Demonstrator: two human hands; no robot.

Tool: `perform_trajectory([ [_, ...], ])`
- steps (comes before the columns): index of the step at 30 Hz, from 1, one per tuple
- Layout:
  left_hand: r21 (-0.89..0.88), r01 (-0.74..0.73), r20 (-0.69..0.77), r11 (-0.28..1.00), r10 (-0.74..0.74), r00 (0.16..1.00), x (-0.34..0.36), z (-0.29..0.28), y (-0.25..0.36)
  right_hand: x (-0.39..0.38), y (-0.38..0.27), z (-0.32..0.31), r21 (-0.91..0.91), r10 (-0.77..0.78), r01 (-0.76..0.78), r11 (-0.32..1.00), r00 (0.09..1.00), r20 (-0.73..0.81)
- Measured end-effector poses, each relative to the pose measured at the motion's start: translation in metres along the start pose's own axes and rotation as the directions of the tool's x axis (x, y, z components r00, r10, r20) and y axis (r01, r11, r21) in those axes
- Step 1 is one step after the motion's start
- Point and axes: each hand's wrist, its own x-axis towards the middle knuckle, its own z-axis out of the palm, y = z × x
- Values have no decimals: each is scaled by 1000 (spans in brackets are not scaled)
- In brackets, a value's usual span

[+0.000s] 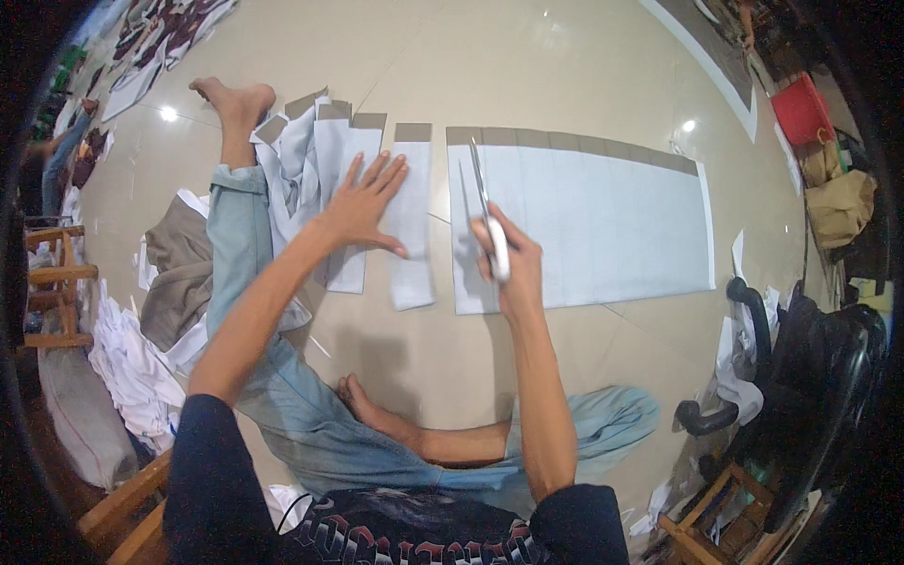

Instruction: The person sits on the floor and uses scissors to cut a large piece of light-colored fabric into strips. The person holds the fabric with one hand and cuts along marked lines with the other, accumulating cut pieces on the floor.

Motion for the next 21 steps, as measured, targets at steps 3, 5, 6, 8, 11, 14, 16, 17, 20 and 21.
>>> perform_trajectory([
  [3, 118, -71, 119, 990, 57, 991, -17, -19, -51, -65, -10, -34, -83, 37, -44, 996, 996, -87],
  [5, 180, -113, 216, 977, 73, 974, -26, -36, -77, -100, 5, -73, 23, 23, -21, 1000, 996, -89],
  [6, 221, -89, 284, 971, 24, 959, -25, -46, -81, -117, 12, -90, 39, 14, -10, 999, 993, -120],
  [8, 334, 0, 293, 943, -103, 951, -30, -51, -82, -153, 23, -103, 58, 21, -13, 998, 989, -143],
  [11, 338, 137, 162, 931, -201, 966, -12, -53, -36, -208, 40, -118, 159, 65, -35, 987, 979, -192],
  [14, -63, 195, -149, 979, -203, 968, -6, -24, 30, -232, 73, -99, 414, 194, -114, 903, 969, -156],
  [16, -249, 131, -214, 960, -186, 959, 2, -15, 102, -247, 79, -81, 503, 261, -172, 847, 959, -112],
  [17, -325, 141, -260, 935, -232, 937, 1, -10, 130, -245, 79, -76, 496, 271, -192, 847, 958, -90],
  [20, -748, 307, -137, 588, -590, 795, -22, 9, 215, -240, 84, -84, 476, 330, -252, 843, 940, -86],
  [21, -919, 340, 124, 198, -675, 727, -37, 17, 238, -235, 84, -88, 486, 328, -246, 838, 940, -90],
])
